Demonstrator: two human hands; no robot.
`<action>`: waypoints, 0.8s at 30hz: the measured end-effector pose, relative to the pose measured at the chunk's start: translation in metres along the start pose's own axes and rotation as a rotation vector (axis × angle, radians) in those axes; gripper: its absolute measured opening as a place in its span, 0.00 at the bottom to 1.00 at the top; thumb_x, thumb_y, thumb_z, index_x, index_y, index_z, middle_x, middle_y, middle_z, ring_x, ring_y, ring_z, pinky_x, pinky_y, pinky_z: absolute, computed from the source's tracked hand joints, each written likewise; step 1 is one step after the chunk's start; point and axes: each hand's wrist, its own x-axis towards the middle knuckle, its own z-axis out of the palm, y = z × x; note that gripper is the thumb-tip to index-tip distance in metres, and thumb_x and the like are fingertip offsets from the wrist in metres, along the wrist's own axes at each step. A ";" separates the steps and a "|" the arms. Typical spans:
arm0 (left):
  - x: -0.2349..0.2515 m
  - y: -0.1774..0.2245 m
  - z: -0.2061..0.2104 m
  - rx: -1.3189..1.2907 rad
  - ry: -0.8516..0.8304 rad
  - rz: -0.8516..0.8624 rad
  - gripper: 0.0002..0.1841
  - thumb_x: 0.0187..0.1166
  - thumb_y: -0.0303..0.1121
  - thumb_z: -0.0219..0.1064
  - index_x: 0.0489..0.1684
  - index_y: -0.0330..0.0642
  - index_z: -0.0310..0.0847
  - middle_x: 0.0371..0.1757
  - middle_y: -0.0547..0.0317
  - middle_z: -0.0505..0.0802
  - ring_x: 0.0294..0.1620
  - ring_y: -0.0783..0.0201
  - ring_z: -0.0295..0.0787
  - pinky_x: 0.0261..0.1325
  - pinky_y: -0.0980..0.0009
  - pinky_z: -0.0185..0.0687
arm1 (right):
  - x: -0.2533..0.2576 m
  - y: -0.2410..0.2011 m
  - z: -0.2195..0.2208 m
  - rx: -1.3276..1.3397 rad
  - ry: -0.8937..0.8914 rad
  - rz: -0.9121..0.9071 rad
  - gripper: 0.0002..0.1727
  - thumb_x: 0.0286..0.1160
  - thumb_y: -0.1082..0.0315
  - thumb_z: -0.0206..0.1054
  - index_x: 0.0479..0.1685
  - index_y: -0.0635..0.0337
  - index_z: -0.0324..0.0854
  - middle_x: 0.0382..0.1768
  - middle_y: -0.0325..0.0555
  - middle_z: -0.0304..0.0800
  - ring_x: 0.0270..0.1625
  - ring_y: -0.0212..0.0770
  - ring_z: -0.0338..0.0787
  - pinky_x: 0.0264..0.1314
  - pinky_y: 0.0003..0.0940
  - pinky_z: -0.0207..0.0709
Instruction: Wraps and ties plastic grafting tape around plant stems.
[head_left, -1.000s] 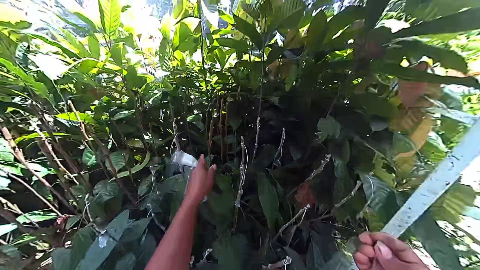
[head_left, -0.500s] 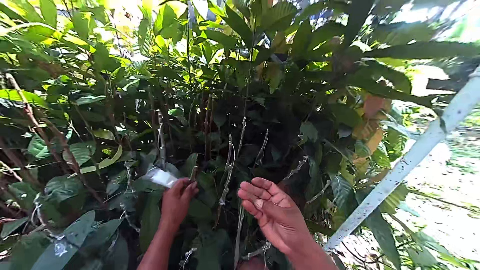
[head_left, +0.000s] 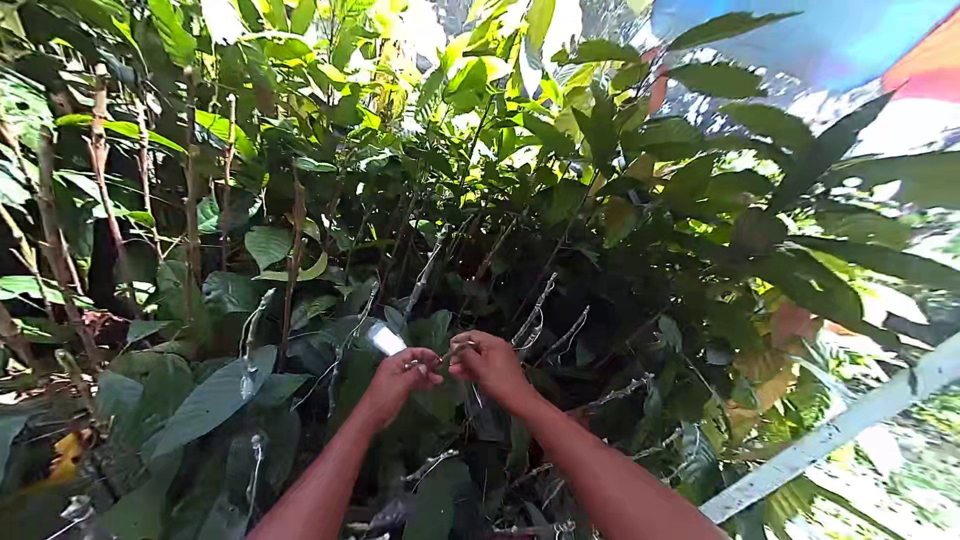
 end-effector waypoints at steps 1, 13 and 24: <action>0.002 -0.003 0.003 -0.037 0.009 -0.013 0.14 0.86 0.23 0.52 0.65 0.29 0.75 0.52 0.50 0.92 0.43 0.60 0.95 0.51 0.63 0.92 | 0.007 -0.001 -0.001 -0.157 -0.056 -0.029 0.15 0.89 0.68 0.59 0.64 0.64 0.83 0.46 0.47 0.94 0.44 0.36 0.95 0.53 0.33 0.90; 0.015 -0.004 0.012 0.088 0.110 0.092 0.11 0.77 0.23 0.72 0.53 0.30 0.82 0.43 0.54 0.94 0.37 0.64 0.96 0.47 0.68 0.95 | 0.024 -0.013 -0.013 -0.538 -0.246 -0.182 0.13 0.82 0.71 0.64 0.57 0.63 0.89 0.54 0.52 0.93 0.57 0.41 0.91 0.67 0.39 0.80; 0.021 -0.001 0.012 0.256 0.072 0.142 0.10 0.81 0.28 0.68 0.53 0.33 0.89 0.46 0.57 0.95 0.44 0.71 0.93 0.56 0.70 0.89 | -0.066 -0.085 0.020 -0.743 -0.558 -0.242 0.20 0.83 0.71 0.64 0.72 0.61 0.80 0.49 0.60 0.92 0.49 0.57 0.93 0.58 0.58 0.84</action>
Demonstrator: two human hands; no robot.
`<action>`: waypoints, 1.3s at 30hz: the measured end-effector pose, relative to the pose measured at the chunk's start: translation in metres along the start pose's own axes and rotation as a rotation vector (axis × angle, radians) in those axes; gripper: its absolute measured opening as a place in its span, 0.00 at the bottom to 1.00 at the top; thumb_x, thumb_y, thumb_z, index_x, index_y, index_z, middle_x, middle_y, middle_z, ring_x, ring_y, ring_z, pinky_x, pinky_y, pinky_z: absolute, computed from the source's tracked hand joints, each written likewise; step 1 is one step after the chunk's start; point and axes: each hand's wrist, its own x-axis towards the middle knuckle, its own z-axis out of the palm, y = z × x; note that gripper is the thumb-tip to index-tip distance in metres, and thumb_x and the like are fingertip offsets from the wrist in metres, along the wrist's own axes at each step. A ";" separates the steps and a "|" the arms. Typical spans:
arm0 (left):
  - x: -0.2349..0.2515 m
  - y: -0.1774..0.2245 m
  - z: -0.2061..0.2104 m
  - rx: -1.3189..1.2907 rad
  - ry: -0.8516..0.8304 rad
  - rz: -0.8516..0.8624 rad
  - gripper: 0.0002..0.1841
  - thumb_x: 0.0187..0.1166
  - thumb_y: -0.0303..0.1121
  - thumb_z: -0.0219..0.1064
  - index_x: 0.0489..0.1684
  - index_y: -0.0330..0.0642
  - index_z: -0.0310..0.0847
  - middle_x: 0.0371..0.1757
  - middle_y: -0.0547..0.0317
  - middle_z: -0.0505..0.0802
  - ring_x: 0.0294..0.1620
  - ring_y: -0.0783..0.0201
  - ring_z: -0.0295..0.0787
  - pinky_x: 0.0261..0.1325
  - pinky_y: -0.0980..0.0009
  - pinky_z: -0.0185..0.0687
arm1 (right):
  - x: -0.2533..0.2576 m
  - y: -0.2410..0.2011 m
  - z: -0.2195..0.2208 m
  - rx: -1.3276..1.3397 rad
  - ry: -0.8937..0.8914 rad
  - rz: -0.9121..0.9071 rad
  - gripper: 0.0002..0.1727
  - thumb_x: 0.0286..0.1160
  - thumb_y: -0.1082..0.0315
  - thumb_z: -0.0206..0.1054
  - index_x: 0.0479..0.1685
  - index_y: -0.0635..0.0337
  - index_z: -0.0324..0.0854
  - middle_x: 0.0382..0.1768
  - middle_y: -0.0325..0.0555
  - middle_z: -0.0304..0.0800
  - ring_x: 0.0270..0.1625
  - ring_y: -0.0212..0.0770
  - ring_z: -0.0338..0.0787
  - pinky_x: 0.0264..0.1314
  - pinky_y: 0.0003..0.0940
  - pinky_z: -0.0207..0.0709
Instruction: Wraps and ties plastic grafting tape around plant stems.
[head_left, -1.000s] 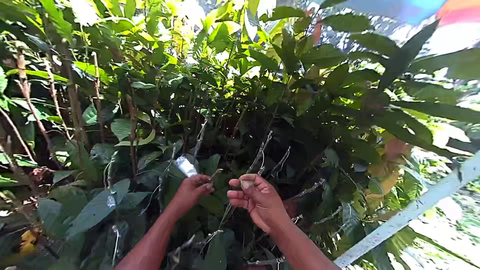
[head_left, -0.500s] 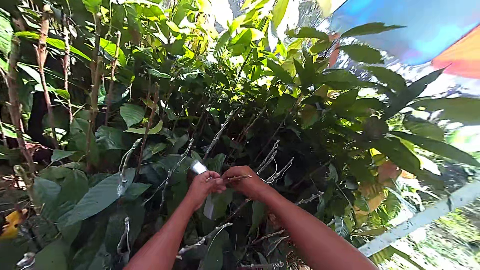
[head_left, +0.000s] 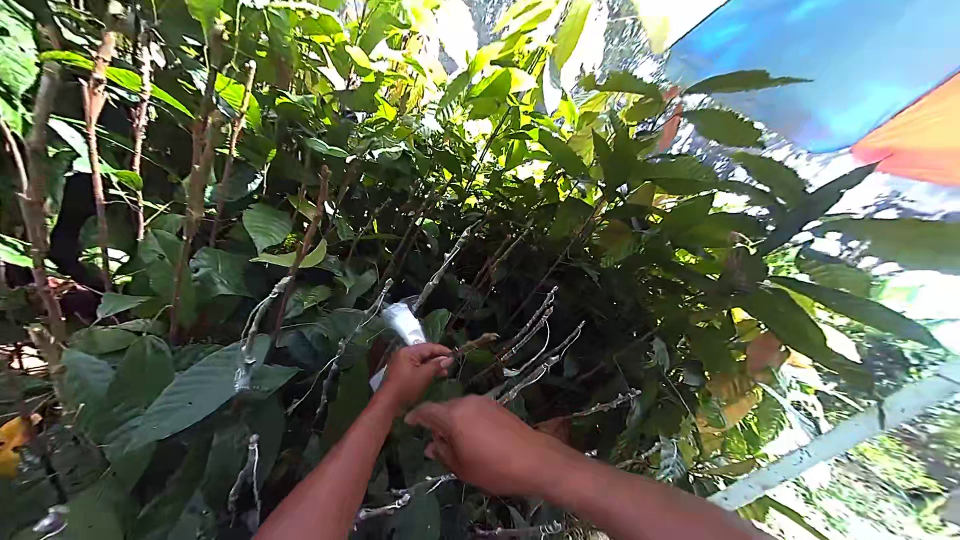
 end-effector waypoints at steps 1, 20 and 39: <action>-0.008 0.002 0.010 0.045 -0.059 0.031 0.12 0.79 0.27 0.68 0.54 0.31 0.88 0.48 0.55 0.95 0.49 0.71 0.91 0.62 0.69 0.86 | 0.009 0.003 -0.016 0.054 0.009 0.011 0.16 0.83 0.71 0.64 0.66 0.65 0.81 0.46 0.59 0.92 0.45 0.54 0.93 0.53 0.55 0.86; -0.030 0.007 -0.001 0.375 -0.062 0.115 0.11 0.79 0.35 0.70 0.48 0.39 0.92 0.42 0.54 0.96 0.42 0.62 0.94 0.54 0.58 0.90 | 0.017 0.053 -0.080 -0.328 0.137 0.057 0.17 0.86 0.71 0.60 0.70 0.60 0.79 0.55 0.52 0.92 0.64 0.50 0.89 0.67 0.51 0.81; -0.031 0.018 0.006 0.388 0.033 0.095 0.10 0.77 0.34 0.72 0.47 0.37 0.91 0.40 0.56 0.97 0.37 0.65 0.95 0.48 0.62 0.93 | 0.027 0.082 -0.061 -0.236 -0.003 0.115 0.18 0.86 0.67 0.61 0.71 0.57 0.82 0.60 0.62 0.89 0.64 0.62 0.88 0.66 0.66 0.78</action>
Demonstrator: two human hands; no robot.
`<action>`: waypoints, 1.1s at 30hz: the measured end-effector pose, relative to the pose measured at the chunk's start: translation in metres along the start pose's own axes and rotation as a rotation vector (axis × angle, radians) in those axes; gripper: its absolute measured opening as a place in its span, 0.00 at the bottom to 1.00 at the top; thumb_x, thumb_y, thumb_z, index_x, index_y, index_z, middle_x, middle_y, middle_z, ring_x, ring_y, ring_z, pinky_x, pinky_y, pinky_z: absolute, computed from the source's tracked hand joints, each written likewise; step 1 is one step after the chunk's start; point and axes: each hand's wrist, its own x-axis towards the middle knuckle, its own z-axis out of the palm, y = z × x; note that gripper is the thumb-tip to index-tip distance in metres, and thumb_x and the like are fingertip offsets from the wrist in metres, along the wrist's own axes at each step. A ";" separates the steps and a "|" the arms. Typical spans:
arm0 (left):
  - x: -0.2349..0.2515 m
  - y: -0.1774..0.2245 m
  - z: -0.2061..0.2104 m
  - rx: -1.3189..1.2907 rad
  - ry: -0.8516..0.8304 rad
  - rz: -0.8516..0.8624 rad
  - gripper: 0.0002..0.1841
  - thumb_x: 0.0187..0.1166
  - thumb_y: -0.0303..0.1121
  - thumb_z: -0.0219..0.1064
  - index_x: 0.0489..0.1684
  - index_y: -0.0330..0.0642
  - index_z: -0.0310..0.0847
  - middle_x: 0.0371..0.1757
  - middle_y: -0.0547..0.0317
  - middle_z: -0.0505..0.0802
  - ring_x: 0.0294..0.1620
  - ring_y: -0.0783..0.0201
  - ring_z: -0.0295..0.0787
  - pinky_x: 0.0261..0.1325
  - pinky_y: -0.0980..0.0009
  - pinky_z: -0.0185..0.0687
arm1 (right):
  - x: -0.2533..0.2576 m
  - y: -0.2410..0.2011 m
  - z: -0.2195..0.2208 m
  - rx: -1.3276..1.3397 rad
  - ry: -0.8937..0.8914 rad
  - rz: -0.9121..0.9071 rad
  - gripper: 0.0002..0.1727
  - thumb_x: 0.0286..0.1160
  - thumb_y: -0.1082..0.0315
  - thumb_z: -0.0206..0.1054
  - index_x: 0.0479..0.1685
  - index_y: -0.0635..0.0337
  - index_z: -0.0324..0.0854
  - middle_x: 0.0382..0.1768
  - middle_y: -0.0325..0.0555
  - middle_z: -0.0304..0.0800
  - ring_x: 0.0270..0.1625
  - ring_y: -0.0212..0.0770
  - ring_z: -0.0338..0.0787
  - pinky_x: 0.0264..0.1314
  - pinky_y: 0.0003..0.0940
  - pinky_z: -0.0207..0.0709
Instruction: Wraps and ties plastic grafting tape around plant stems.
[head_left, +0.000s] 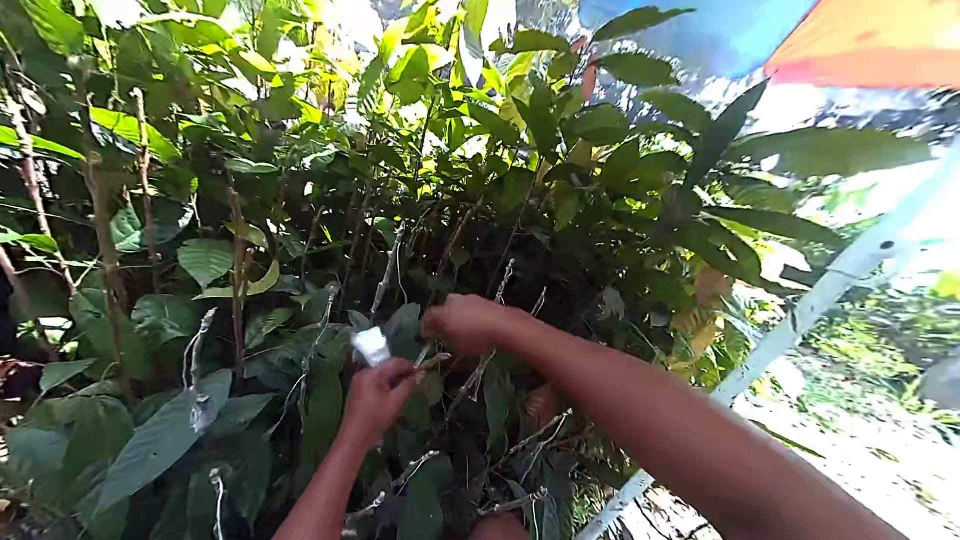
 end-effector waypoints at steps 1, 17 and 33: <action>0.003 -0.005 -0.011 -0.026 0.066 0.014 0.10 0.77 0.33 0.72 0.46 0.36 0.91 0.39 0.56 0.96 0.35 0.66 0.95 0.45 0.63 0.94 | -0.004 0.001 0.009 -0.059 -0.026 0.059 0.18 0.85 0.66 0.62 0.71 0.54 0.82 0.60 0.63 0.88 0.67 0.67 0.84 0.68 0.71 0.73; 0.004 -0.006 -0.021 -0.052 0.205 -0.006 0.09 0.76 0.34 0.72 0.43 0.36 0.88 0.34 0.58 0.95 0.28 0.68 0.93 0.38 0.67 0.93 | -0.009 -0.010 0.027 -0.054 0.022 0.176 0.15 0.86 0.66 0.61 0.64 0.63 0.83 0.55 0.65 0.90 0.63 0.68 0.88 0.65 0.71 0.77; -0.003 0.033 0.006 0.255 -0.093 0.037 0.14 0.80 0.40 0.70 0.46 0.36 0.90 0.38 0.46 0.94 0.40 0.49 0.93 0.51 0.45 0.87 | -0.021 -0.025 -0.031 0.138 0.116 -0.051 0.19 0.88 0.71 0.58 0.75 0.61 0.76 0.64 0.55 0.90 0.65 0.50 0.90 0.67 0.52 0.81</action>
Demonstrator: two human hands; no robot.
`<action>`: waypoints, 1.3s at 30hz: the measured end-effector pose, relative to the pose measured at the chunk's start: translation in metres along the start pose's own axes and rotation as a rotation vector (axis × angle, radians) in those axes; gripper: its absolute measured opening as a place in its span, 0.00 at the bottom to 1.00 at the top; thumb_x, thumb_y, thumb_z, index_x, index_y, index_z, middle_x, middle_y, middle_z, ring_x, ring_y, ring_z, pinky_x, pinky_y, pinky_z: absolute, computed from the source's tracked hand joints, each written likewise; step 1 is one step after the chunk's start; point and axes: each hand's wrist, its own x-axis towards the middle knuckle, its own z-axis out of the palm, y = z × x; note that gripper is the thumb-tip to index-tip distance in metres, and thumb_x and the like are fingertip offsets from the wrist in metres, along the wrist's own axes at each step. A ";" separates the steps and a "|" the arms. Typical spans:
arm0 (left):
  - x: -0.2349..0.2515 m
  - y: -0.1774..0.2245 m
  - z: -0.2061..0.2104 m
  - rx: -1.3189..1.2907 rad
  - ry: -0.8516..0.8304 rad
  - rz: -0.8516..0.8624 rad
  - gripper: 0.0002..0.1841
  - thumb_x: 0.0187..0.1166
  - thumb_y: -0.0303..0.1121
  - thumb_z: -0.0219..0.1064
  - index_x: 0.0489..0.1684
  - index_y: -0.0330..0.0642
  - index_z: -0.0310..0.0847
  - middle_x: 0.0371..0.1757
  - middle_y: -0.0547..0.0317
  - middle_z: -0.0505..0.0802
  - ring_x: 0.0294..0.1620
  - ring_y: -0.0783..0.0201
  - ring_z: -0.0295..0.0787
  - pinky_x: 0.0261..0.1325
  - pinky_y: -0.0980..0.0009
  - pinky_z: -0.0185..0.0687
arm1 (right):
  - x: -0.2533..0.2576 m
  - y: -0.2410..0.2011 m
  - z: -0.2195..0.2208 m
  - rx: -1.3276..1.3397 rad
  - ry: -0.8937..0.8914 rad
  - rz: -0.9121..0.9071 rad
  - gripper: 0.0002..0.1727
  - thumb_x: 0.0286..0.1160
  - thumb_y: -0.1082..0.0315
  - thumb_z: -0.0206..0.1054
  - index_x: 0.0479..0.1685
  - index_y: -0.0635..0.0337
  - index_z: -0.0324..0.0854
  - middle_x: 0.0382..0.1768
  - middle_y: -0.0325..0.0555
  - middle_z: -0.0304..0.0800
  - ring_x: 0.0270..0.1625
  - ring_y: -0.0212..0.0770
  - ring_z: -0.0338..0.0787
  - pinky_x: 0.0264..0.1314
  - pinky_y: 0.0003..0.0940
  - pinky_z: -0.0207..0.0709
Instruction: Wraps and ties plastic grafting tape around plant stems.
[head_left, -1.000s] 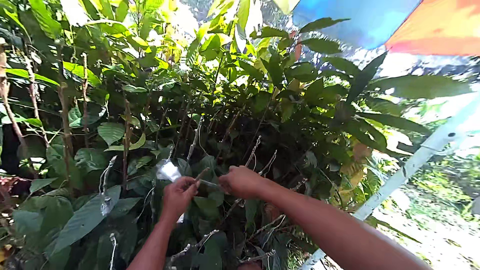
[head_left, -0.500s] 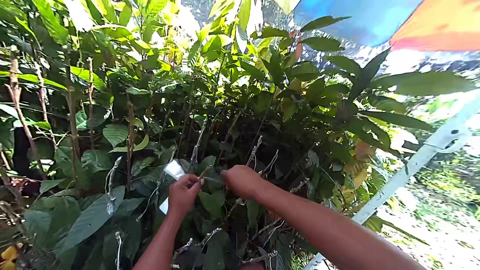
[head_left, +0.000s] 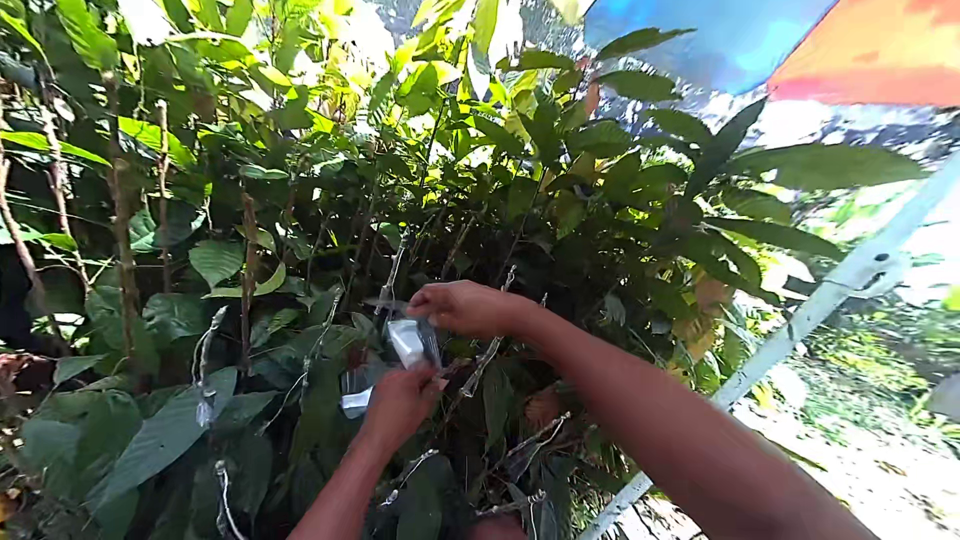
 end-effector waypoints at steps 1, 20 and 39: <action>-0.001 -0.002 -0.004 0.020 0.009 0.029 0.15 0.81 0.43 0.69 0.47 0.38 0.91 0.37 0.48 0.94 0.37 0.51 0.93 0.48 0.47 0.88 | 0.004 0.011 0.004 -0.144 0.004 0.075 0.19 0.85 0.71 0.61 0.73 0.61 0.77 0.59 0.57 0.91 0.62 0.56 0.90 0.64 0.60 0.81; 0.023 0.013 -0.018 0.009 -0.016 -0.003 0.15 0.85 0.38 0.64 0.61 0.41 0.89 0.50 0.44 0.95 0.45 0.48 0.95 0.56 0.44 0.88 | -0.039 -0.011 0.012 0.223 0.194 0.031 0.19 0.90 0.67 0.58 0.75 0.59 0.77 0.62 0.52 0.91 0.60 0.46 0.92 0.66 0.47 0.83; 0.034 0.008 -0.033 -0.336 -0.015 0.098 0.15 0.81 0.36 0.68 0.62 0.44 0.86 0.40 0.65 0.91 0.25 0.79 0.80 0.31 0.80 0.79 | -0.035 0.014 0.018 -0.010 0.176 0.158 0.15 0.89 0.65 0.59 0.63 0.65 0.81 0.49 0.59 0.91 0.54 0.55 0.91 0.62 0.55 0.80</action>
